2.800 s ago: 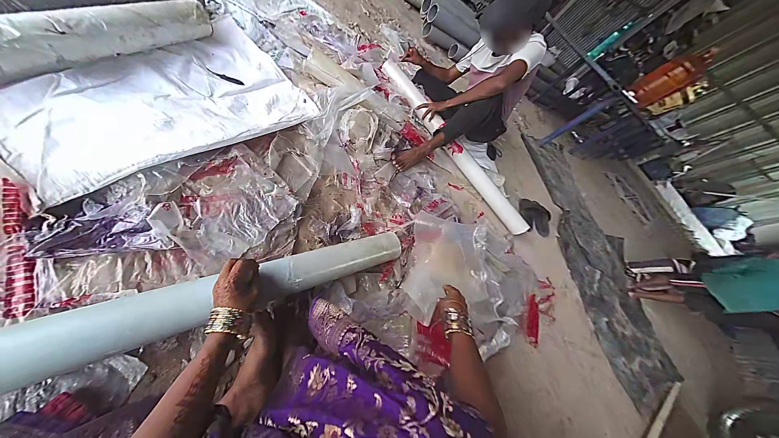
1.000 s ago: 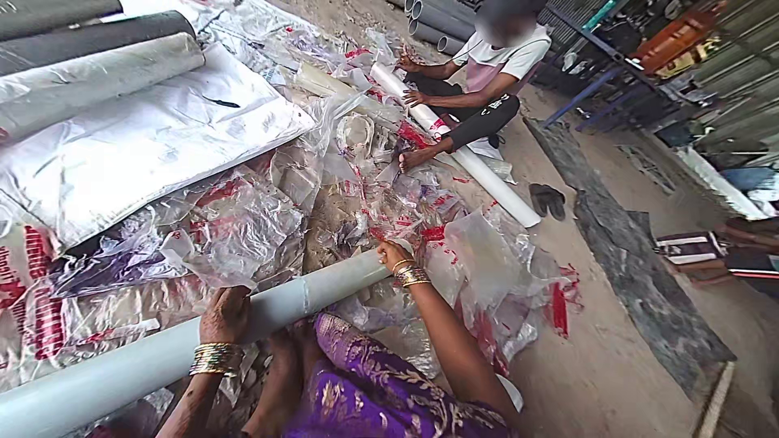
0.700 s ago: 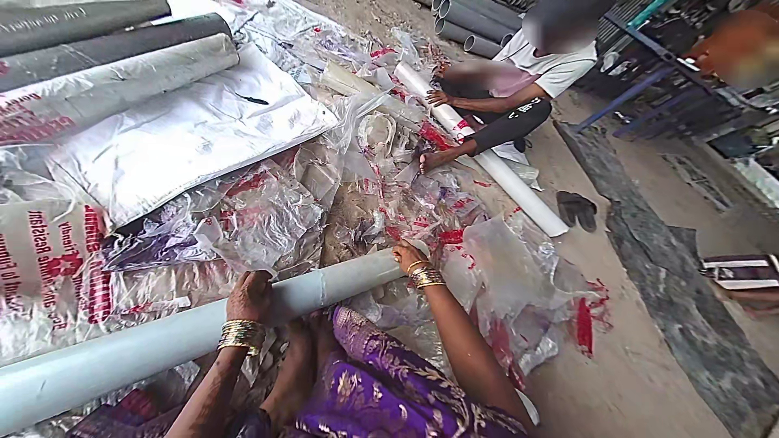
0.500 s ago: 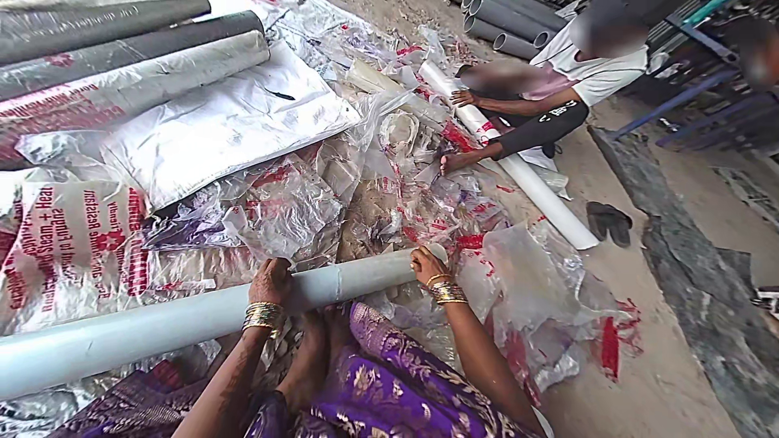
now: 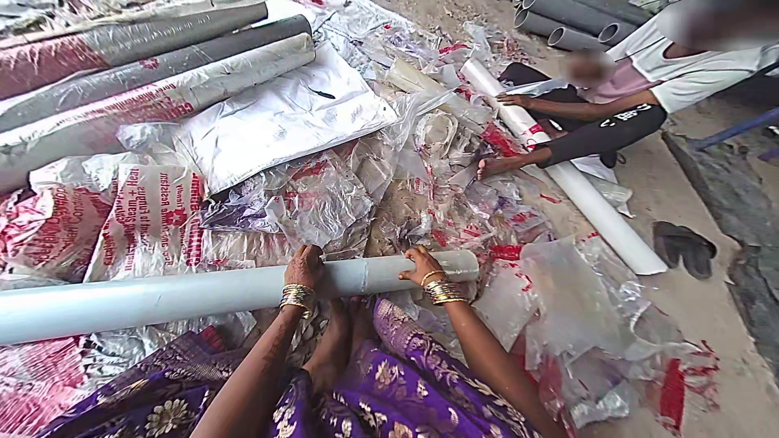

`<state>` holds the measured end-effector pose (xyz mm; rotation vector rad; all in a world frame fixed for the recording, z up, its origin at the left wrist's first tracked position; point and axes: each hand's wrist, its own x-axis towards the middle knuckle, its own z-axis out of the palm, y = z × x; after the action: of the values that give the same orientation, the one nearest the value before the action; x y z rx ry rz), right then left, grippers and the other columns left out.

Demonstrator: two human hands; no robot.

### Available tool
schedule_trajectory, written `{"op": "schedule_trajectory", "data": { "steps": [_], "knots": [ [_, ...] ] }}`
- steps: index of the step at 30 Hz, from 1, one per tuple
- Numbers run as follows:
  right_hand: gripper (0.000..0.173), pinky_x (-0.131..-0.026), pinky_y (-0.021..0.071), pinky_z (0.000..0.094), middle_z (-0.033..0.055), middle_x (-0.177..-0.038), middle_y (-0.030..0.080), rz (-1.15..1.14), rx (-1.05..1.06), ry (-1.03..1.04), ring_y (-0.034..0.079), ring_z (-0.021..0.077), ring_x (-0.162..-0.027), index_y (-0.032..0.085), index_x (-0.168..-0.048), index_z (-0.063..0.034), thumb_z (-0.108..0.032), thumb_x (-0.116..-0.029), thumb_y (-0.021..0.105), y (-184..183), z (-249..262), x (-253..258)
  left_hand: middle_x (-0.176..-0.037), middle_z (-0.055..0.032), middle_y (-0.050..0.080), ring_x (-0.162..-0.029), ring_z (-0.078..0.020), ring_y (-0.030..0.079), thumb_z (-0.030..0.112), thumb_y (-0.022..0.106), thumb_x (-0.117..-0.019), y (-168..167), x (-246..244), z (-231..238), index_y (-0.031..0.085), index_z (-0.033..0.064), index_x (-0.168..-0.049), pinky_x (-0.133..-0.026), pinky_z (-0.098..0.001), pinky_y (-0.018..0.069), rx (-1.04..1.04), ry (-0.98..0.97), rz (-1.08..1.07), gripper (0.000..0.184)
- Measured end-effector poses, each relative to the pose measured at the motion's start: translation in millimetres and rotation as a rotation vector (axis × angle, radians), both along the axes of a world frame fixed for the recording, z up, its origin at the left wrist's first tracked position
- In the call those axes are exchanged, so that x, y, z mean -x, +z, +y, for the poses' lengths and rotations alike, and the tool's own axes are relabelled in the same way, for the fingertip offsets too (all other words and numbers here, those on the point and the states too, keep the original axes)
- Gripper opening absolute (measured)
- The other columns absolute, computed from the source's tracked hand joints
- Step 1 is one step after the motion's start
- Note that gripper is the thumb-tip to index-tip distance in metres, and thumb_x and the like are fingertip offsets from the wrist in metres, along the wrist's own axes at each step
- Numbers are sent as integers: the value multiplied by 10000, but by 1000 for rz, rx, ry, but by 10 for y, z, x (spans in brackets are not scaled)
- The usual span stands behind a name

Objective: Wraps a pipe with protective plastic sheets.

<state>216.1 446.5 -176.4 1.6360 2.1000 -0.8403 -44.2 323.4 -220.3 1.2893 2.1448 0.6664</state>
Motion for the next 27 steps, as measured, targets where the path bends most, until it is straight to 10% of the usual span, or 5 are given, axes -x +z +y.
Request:
{"op": "schedule_trajectory", "data": {
  "steps": [8,18,27],
  "knots": [
    [356,-995,500,554,215,-1380,584,-1,-104,-98,619,382,-1213,659,-1205,37,-172,-932,753,29,-274,53,-1266,-223,653,-1181,-400,644,64,569,-954,66,3,18,678,8,-1214,-950,-592,514,86,21,-11,288],
    [752,-1042,489,549,232,-1529,452,-126,47,132,560,403,-1304,494,-1495,-64,-320,-871,826,186,-230,553,-1278,-223,649,-1219,-390,627,63,570,-954,74,2,12,676,9,-1226,-976,-569,512,83,6,-9,297],
    [581,-1048,486,545,216,-1519,488,-141,40,79,558,390,-1323,557,-1414,0,-160,-901,777,141,-320,838,-1298,-215,648,-1237,-375,624,71,547,-965,62,17,13,666,13,-1248,-1001,-549,508,88,3,-14,312]
  ]
}}
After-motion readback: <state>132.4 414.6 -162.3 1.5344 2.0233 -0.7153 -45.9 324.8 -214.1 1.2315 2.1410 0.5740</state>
